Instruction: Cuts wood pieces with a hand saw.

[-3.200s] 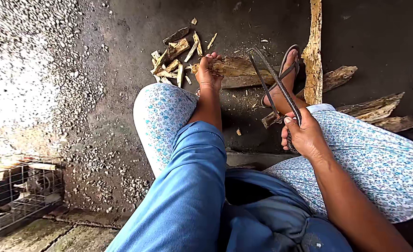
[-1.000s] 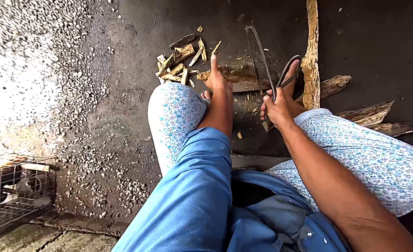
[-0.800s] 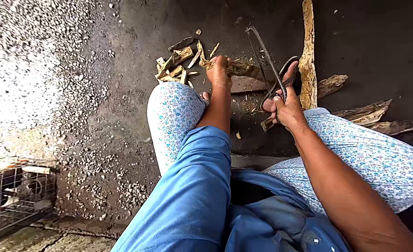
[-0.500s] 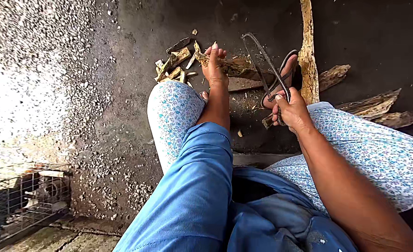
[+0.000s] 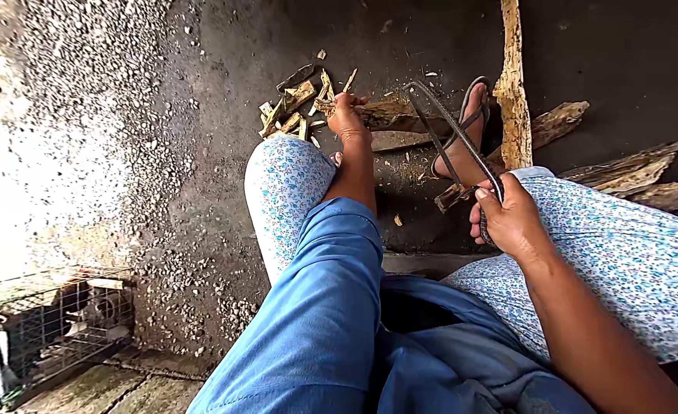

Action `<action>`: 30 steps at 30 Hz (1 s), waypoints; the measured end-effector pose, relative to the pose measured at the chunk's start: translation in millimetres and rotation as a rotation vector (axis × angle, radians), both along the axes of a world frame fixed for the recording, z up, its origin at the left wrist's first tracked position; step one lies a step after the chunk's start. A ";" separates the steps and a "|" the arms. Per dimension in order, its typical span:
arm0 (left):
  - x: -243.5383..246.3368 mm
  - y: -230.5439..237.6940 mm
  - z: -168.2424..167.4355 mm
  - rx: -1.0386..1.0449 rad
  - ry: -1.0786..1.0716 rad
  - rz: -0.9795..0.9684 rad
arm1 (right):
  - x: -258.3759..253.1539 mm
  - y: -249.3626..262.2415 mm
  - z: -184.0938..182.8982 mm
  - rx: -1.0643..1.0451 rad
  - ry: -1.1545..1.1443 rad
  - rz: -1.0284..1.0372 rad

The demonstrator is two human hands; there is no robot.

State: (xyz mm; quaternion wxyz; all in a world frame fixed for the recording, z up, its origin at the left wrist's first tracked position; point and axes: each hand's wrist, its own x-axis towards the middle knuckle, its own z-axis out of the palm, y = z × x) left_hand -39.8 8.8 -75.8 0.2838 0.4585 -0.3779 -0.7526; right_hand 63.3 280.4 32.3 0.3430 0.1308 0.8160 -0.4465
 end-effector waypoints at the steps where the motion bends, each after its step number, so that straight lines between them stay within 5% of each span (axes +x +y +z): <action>1: 0.8 -0.7 -0.8 0.007 -0.007 0.004 | 3.9 4.1 0.4 -0.009 0.005 0.004; 23: 1.8 -9.3 -6.9 0.008 0.001 -0.007 | 22.7 5.0 6.9 0.021 0.083 0.040; 27: 2.7 -11.5 -7.9 0.018 0.019 -0.035 | -3.9 -15.4 17.4 0.101 -0.010 0.073; 30: 2.8 -8.2 -9.2 0.013 0.026 -0.047 | -53.3 -57.0 -18.9 0.111 -0.002 0.102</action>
